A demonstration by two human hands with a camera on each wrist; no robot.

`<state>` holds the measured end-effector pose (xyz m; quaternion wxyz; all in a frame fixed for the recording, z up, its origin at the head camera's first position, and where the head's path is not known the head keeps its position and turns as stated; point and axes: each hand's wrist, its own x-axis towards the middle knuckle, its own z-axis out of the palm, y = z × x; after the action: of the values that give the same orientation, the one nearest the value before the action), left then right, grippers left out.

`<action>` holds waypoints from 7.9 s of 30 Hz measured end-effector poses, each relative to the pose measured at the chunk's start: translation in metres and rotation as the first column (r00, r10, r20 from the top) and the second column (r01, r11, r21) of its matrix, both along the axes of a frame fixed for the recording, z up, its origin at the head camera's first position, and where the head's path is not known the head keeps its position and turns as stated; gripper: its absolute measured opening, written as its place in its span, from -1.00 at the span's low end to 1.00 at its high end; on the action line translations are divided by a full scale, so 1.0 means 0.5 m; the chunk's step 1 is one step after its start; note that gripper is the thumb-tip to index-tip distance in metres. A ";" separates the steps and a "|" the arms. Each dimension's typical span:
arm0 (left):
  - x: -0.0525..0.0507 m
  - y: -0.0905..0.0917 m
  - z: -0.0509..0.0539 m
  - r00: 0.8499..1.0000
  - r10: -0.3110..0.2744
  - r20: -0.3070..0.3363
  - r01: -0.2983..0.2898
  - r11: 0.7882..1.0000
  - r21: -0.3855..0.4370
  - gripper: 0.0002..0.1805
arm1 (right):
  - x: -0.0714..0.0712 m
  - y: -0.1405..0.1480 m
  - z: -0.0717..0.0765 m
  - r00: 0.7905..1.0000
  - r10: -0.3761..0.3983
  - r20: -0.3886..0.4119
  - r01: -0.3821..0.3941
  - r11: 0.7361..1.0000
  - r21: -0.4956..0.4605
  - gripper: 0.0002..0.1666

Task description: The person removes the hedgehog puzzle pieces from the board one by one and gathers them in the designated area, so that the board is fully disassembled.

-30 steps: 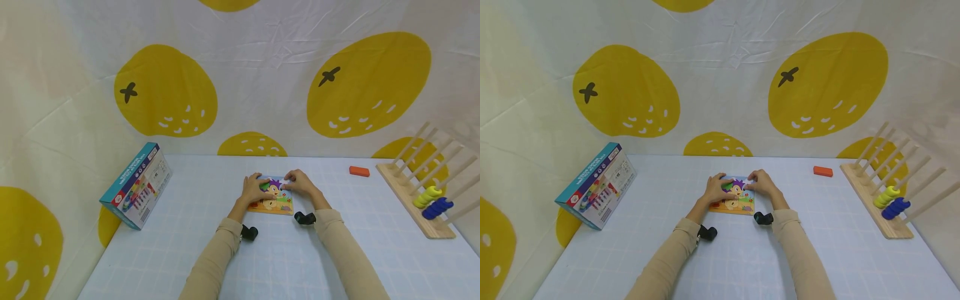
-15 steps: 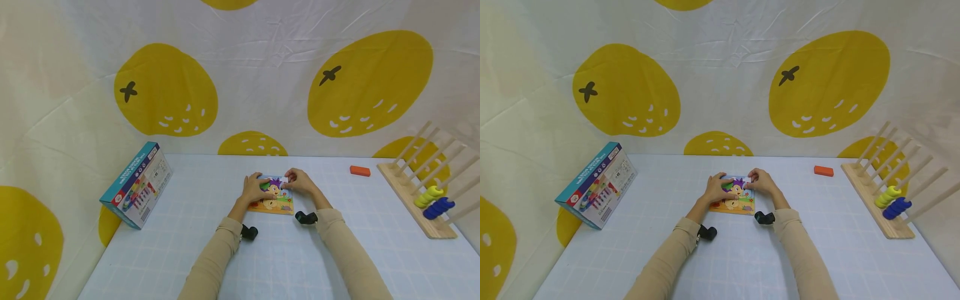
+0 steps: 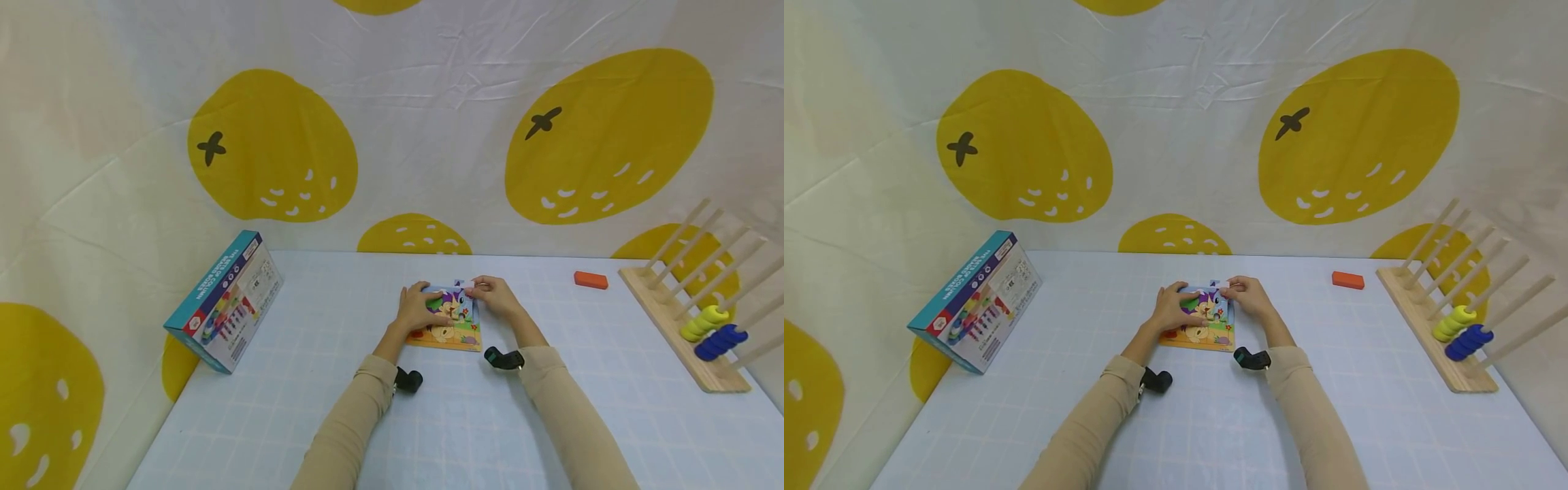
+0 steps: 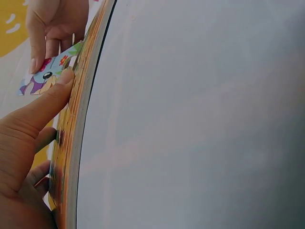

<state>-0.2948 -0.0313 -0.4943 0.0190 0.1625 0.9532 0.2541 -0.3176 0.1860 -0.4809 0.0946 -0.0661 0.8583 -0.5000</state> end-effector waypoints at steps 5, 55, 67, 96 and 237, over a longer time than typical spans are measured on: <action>0.001 0.001 0.001 1.000 0.006 0.008 -0.006 1.000 0.005 -0.19 | 0.005 0.005 0.001 0.999 -0.024 0.025 0.024 1.000 -0.009 -0.55; 0.006 0.049 -0.006 0.975 0.187 -0.122 -0.197 0.977 -0.083 -0.29 | 0.014 -0.014 -0.022 0.977 -0.033 -0.208 0.045 0.998 0.050 -0.59; 0.008 0.053 -0.004 0.971 0.215 -0.102 -0.224 0.971 -0.086 -0.25 | 0.012 -0.022 0.002 0.991 -0.072 -0.109 0.073 0.997 0.001 -0.63; 0.007 0.049 -0.008 0.979 0.187 -0.081 -0.194 0.978 -0.077 -0.23 | 0.023 0.086 0.009 0.954 -0.288 -0.081 0.277 0.953 -0.124 -0.56; 0.046 -0.026 -0.020 0.998 -0.048 -0.045 0.051 0.995 0.083 -0.15 | 0.099 -0.065 -0.023 0.897 0.090 -0.433 0.066 0.941 0.331 -0.72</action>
<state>-0.2720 -0.0442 -0.5043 -0.0021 0.1922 0.9375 0.2901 -0.2682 0.1537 -0.4924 -0.0895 -0.1660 0.9296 -0.3167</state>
